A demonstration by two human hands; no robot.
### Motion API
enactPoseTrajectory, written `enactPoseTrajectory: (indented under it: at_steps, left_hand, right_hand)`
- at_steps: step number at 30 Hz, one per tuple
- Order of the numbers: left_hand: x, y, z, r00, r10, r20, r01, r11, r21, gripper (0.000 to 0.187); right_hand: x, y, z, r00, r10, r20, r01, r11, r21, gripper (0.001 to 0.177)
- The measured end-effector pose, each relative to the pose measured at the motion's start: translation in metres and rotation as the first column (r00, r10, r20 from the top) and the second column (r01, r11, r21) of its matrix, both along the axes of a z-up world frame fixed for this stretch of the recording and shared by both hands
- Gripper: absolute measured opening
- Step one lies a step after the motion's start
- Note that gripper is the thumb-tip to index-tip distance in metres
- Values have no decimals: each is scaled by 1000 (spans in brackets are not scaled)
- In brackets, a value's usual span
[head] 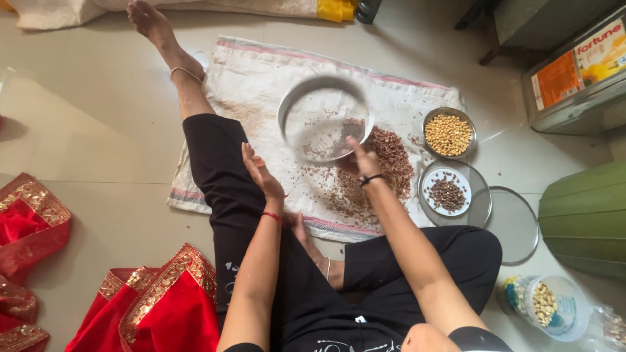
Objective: The person sits on the floor and sorts legumes using a metal sieve. They shake the sieve to separate smaller debris from the beans, then add peanuts from a plastic bag into the sieve and continue sifting them.
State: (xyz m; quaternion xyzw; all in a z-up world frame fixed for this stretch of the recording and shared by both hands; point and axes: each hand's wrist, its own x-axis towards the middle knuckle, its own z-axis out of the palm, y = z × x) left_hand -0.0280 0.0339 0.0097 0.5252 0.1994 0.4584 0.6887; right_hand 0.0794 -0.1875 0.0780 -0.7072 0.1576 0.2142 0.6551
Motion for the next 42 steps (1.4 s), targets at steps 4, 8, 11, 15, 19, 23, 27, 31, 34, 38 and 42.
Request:
enactPoseTrajectory:
  at_steps: [4,8,11,15,19,23,27,31,34,38,42]
  left_hand:
    - [-3,0,11,999,22,-47,-20,999,47,68]
    - [3,2,6,998,6,-64,-8,999,-33,62]
    - [8,3,-1,999,-13,35,15,998,-54,62]
    - [7,4,-10,1000,4,-16,-5,999,-38,61]
    - [11,7,-18,1000,-11,16,13,993,-120,70]
    - [13,11,-27,998,-65,-21,56,953,-298,81]
    - [19,23,-45,994,-109,32,111,883,-455,88]
    - [21,25,-59,986,-154,66,165,831,-532,90]
    - [20,23,-57,982,-172,83,189,814,-549,90]
    - [15,23,-45,977,-195,90,212,818,-534,90]
    - [13,17,-34,938,-347,16,323,854,-408,88]
  right_hand:
    - [8,5,-45,995,59,-74,-69,988,-135,82]
    - [15,-4,-70,991,122,58,-113,985,-131,71]
    - [7,-5,-47,966,181,183,-160,979,-122,66]
    - [-8,4,15,948,109,297,-97,994,-58,74]
    - [-2,21,26,519,311,796,72,912,-403,79]
    - [22,25,-4,8,626,780,239,756,-609,53]
    - [27,28,-28,-186,831,524,341,555,-759,38]
    - [22,25,-27,-228,760,609,339,648,-681,42]
    - [24,20,-17,-119,748,653,332,650,-684,46]
    - [-1,3,13,169,558,813,204,787,-583,64]
    - [-15,-29,34,627,262,734,-73,957,-279,66]
